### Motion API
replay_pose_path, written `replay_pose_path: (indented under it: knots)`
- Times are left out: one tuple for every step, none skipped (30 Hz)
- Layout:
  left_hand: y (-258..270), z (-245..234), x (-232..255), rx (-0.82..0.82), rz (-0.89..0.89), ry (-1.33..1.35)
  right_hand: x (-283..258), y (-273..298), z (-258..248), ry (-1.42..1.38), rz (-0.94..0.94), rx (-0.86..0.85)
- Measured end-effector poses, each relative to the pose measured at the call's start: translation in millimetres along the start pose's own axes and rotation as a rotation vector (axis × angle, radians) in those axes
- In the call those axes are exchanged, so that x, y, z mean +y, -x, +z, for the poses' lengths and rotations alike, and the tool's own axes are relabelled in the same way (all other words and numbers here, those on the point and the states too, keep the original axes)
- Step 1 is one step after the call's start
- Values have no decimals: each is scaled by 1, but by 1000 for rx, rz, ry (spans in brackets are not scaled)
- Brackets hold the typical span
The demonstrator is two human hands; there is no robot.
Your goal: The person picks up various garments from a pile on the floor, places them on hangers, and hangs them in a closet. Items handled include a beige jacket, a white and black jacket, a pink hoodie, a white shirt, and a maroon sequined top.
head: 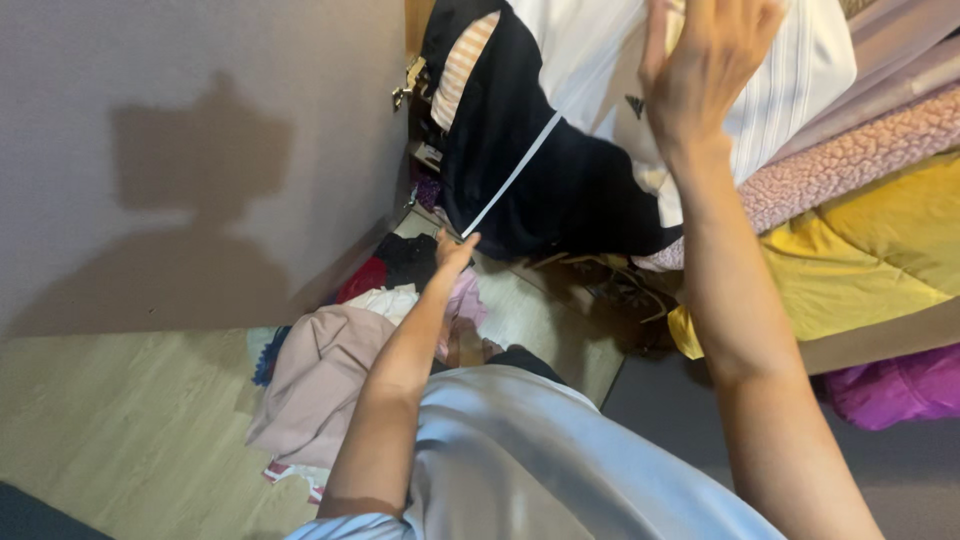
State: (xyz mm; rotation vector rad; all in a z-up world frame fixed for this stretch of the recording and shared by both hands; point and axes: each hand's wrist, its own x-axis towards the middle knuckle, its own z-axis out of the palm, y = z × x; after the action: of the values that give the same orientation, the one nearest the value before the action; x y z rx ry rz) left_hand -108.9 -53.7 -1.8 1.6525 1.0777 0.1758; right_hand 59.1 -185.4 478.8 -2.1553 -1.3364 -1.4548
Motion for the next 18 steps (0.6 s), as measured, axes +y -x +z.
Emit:
replay_pose_path:
  knots:
    - [0, 7, 6, -37, 59, 10, -10, 4, -4, -42, 4, -6]
    - [-3, 15, 13, -73, 119, 20, -25, 13, -5, -72, 38, -60]
    - [-5, 19, 15, -107, 173, 31, -39, 25, -8, -163, 52, -145]
    - [-6, 19, 14, -182, 151, 92, -54, 40, -10, -254, 65, -230]
    - [-7, 18, 12, -252, 128, 155, -70, 55, -12, -273, 111, -417]
    - [-7, 16, 9, -321, 106, 219, -87, 70, -10, -425, 176, -478]
    - [-4, 11, 1, -351, 42, 263, -97, 86, -8, -458, 119, -528]
    - [0, 3, -10, -381, -20, 309, -108, 103, -5, -486, 133, -634]
    - [3, -7, -21, -411, -86, 354, -121, 121, 0, -516, 145, -743]
    - [4, -15, -31, -390, -88, 423, -133, 138, 6, -560, 169, -821]
    - [8, -22, -43, -366, -96, 493, -143, 157, 12, -604, 192, -906]
    - [12, -29, -55, -342, -103, 563, -152, 175, 17, -619, 215, -998]
    - [16, -38, -67, -291, -108, 563, -162, 191, 23, -634, 231, -1092]
    - [20, -47, -81, -240, -114, 561, -169, 205, 28, -645, 245, -1187]
    - [28, -54, -95, -175, -129, 560, -176, 217, 33, -657, 244, -1229]
    - [36, -57, -107, -137, -147, 536, -183, 227, 37, -667, 241, -1272]
    - [45, -64, -122, -87, -173, 511, -196, 236, 39, -687, 229, -1318]
    - [56, -73, -138, -39, -200, 485, -208, 243, 40, -699, 212, -1356]
